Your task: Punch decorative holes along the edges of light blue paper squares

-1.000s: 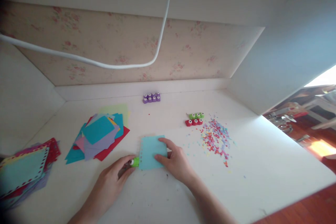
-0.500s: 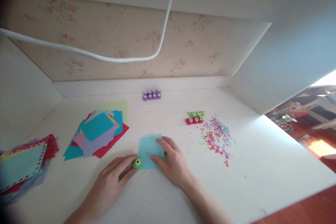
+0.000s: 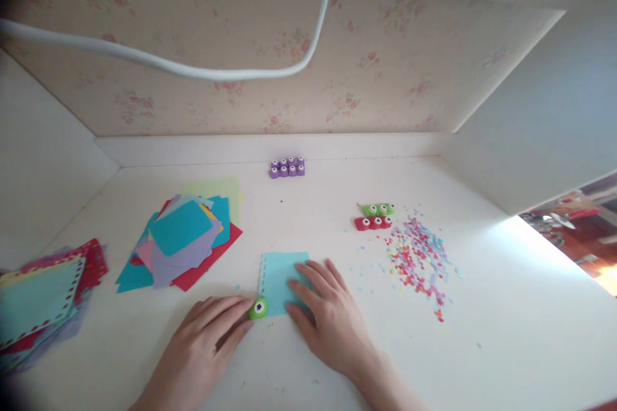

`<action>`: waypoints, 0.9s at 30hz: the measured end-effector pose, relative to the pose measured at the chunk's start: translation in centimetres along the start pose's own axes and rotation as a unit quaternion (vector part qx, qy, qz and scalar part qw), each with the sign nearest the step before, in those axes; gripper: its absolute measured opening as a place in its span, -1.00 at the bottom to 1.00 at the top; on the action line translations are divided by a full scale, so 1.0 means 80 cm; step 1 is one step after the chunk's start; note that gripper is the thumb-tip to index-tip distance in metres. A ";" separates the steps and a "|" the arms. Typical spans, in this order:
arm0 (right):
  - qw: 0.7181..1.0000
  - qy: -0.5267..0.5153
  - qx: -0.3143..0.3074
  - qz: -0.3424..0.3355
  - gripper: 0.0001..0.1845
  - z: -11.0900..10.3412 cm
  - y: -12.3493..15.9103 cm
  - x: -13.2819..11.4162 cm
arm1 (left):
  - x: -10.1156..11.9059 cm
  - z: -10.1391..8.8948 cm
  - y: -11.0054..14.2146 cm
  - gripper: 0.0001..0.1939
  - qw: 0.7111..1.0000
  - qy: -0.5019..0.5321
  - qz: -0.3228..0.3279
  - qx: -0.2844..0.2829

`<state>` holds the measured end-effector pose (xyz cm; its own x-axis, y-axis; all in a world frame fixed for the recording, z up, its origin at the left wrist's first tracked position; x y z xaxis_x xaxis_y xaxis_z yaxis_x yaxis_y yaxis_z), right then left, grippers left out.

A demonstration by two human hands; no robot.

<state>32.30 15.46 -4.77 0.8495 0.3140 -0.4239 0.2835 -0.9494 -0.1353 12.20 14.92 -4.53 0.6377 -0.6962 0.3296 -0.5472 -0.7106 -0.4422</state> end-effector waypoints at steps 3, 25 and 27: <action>1.000 -0.005 -0.005 -0.003 -0.65 0.000 0.000 0.001 | 0.002 -0.002 -0.001 -0.78 1.000 -0.010 0.008 0.013; 1.000 0.017 -0.013 -0.002 -0.64 0.008 -0.002 0.006 | 0.004 -0.015 -0.011 -0.71 0.997 -0.047 0.057 0.025; 1.000 0.015 -0.013 -0.003 -0.63 0.008 -0.002 0.006 | 0.004 -0.015 -0.010 -0.72 0.998 -0.040 0.050 0.029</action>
<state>32.36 15.75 -5.50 0.8601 0.3207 -0.3966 0.3003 -0.9469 -0.1144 12.18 15.18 -3.06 0.6243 -0.7512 0.2145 -0.5797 -0.6295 -0.5173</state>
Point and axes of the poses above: each hand's wrist, its own y-axis away from the middle knuckle, its own z-axis out of the palm, x = y × z, the point moved 6 cm from there along -y, towards the middle knuckle, and after that the axes turned 6 degrees about z, right-handed, at the moved point
